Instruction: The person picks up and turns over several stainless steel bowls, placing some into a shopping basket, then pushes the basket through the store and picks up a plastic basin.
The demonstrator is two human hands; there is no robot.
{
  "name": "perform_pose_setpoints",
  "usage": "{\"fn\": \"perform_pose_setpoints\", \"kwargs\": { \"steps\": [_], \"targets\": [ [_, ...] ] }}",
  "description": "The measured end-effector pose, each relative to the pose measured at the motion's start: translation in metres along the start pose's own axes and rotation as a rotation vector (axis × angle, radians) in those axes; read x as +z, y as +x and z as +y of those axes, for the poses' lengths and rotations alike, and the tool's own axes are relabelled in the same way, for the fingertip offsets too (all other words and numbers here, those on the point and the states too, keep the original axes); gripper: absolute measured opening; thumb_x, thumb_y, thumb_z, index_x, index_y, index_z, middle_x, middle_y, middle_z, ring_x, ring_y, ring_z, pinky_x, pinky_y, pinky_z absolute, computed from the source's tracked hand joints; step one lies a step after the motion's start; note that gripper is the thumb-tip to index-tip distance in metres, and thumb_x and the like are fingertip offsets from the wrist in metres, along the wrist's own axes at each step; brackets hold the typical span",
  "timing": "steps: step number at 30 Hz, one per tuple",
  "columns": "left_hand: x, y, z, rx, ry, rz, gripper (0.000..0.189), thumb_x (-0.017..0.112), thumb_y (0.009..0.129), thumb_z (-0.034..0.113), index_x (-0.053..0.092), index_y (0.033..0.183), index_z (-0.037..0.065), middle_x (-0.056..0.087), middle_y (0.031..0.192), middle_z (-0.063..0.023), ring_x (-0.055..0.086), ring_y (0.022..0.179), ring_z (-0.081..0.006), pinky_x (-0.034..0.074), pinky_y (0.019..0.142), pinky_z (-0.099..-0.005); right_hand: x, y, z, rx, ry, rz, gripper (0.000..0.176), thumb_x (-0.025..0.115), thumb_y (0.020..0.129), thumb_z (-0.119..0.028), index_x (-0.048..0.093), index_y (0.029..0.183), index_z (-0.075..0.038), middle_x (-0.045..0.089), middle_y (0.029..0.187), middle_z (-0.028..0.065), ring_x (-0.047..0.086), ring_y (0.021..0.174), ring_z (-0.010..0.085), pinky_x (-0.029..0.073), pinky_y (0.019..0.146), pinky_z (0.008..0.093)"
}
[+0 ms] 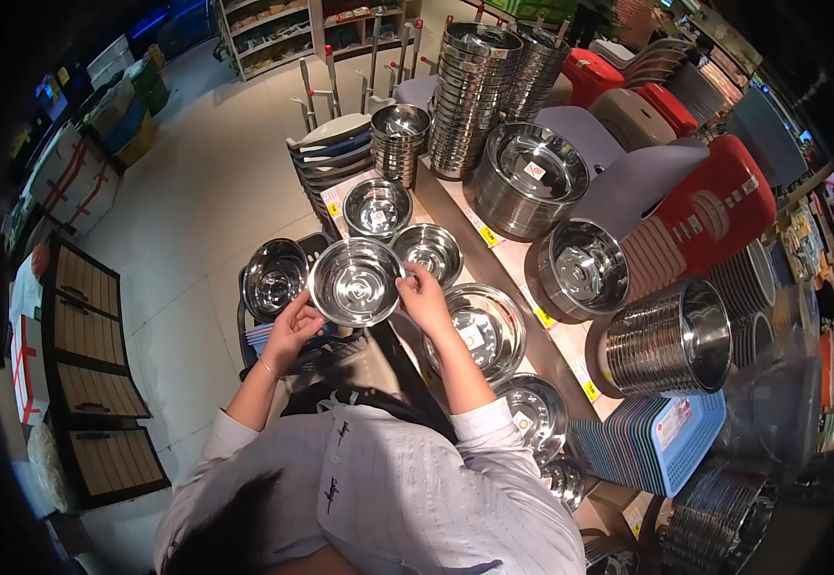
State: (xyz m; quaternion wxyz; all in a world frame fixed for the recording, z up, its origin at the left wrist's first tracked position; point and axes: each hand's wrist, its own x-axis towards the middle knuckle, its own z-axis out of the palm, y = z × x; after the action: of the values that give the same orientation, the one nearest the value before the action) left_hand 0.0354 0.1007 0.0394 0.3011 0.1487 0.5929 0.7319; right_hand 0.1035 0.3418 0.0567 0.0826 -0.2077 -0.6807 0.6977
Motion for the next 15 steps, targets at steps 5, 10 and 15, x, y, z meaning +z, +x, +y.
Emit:
{"fn": "perform_pose_setpoints", "kwargs": {
  "steps": [5,10,15],
  "targets": [
    [-0.007,-0.012,0.01,0.035,-0.012,-0.061,0.058,0.057,0.08,0.003,0.028,0.13,-0.002,0.053,0.09,-0.0061,0.053,0.079,-0.0089,0.044,0.072,-0.0208,0.005,-0.004,-0.002,-0.031,-0.028,-0.028,0.034,0.055,0.082,-0.01,0.047,0.113,0.002,0.048,0.066,-0.0013,0.048,0.054,0.0065,0.044,0.049,0.0216],
    [-0.016,-0.017,0.015,0.062,0.048,0.014,0.049,0.058,0.079,0.005,0.038,0.123,-0.004,0.048,0.107,-0.0061,0.052,0.084,-0.0092,0.045,0.076,-0.0219,0.012,-0.008,0.004,-0.03,-0.043,-0.043,0.035,0.055,0.082,-0.01,0.047,0.113,0.005,0.047,0.063,-0.0017,0.049,0.053,0.0067,0.043,0.049,0.0211],
    [-0.013,-0.02,0.03,0.23,0.323,0.079,0.043,0.053,0.082,0.011,0.043,0.123,0.006,0.031,0.131,-0.0078,0.036,0.118,-0.0181,0.034,0.094,-0.0303,0.021,-0.013,0.002,0.089,0.072,-0.231,0.035,0.055,0.082,-0.01,0.047,0.111,0.007,0.055,0.063,0.0033,0.053,0.052,0.0092,0.045,0.048,0.0217]
  ]
}}
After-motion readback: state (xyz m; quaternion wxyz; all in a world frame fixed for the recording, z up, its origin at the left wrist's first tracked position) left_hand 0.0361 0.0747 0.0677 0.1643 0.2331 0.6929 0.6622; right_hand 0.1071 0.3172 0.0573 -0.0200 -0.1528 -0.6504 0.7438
